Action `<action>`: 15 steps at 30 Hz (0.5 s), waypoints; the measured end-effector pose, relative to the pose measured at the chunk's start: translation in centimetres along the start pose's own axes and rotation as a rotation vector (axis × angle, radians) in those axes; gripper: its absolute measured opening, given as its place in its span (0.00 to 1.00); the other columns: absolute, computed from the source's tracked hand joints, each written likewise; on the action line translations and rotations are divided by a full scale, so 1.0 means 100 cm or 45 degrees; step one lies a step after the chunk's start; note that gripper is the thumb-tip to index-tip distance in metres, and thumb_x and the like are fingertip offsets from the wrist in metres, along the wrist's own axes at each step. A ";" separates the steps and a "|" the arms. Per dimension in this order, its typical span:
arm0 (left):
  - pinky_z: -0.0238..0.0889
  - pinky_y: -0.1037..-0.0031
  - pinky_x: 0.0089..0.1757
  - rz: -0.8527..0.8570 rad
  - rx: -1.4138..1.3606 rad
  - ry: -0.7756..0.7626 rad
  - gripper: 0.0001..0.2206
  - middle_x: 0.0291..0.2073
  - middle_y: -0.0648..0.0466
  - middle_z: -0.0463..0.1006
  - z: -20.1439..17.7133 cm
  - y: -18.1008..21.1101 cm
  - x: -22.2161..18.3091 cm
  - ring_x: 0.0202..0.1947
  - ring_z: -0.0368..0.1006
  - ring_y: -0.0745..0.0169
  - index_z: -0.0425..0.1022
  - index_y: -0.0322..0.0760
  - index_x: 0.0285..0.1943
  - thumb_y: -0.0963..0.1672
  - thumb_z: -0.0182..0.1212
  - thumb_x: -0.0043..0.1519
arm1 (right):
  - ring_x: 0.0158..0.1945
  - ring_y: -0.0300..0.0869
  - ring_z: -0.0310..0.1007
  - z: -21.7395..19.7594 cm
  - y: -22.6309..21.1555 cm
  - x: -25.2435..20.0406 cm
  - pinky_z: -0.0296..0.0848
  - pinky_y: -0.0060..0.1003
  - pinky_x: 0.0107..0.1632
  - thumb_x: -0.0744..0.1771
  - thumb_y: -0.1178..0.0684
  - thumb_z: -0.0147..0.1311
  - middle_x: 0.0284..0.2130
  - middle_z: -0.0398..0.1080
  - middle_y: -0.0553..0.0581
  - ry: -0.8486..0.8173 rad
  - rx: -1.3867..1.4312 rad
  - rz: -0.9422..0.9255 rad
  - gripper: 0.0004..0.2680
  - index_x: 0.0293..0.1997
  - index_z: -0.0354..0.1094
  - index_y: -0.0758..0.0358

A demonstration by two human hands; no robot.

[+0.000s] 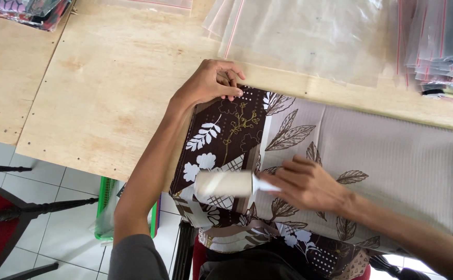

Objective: A person uses a lint roller to remove debris from a piece of patterned fabric on a wooden workbench.

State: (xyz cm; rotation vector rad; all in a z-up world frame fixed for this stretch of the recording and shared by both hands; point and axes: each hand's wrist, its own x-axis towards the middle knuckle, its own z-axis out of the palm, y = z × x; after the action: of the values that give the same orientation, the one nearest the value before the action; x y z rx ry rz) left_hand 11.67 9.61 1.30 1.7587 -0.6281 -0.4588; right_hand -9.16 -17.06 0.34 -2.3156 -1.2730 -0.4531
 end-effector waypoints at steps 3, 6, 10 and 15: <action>0.74 0.81 0.26 0.036 0.051 0.000 0.12 0.30 0.46 0.78 0.001 -0.011 0.004 0.23 0.79 0.63 0.79 0.28 0.44 0.36 0.72 0.53 | 0.20 0.41 0.70 -0.005 0.009 0.004 0.69 0.33 0.25 0.69 0.48 0.50 0.18 0.69 0.50 0.018 0.089 -0.011 0.08 0.44 0.75 0.55; 0.73 0.81 0.24 0.041 0.098 0.042 0.11 0.28 0.49 0.77 0.002 -0.022 0.011 0.21 0.78 0.66 0.79 0.29 0.43 0.36 0.72 0.53 | 0.22 0.43 0.72 -0.007 0.021 0.011 0.69 0.34 0.27 0.69 0.51 0.51 0.20 0.70 0.52 0.036 -0.042 0.190 0.08 0.47 0.75 0.61; 0.72 0.81 0.23 0.011 0.097 0.053 0.12 0.28 0.50 0.76 0.004 -0.024 0.011 0.21 0.77 0.66 0.78 0.29 0.44 0.37 0.71 0.52 | 0.21 0.45 0.74 -0.008 -0.003 0.013 0.71 0.37 0.25 0.68 0.51 0.52 0.21 0.74 0.58 -0.021 0.022 0.095 0.08 0.45 0.76 0.62; 0.73 0.80 0.24 -0.003 0.097 0.023 0.14 0.29 0.50 0.75 0.001 -0.021 0.011 0.21 0.77 0.66 0.78 0.30 0.47 0.36 0.70 0.52 | 0.20 0.43 0.73 -0.016 -0.020 0.014 0.73 0.37 0.29 0.69 0.50 0.49 0.19 0.72 0.54 -0.077 0.194 -0.081 0.09 0.48 0.75 0.60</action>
State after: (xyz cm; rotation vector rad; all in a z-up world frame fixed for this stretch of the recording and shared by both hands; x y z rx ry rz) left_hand 12.79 9.26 -0.73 1.8341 -0.6383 -0.4248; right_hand -10.24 -15.99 2.83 -2.1819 -1.3636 -0.2977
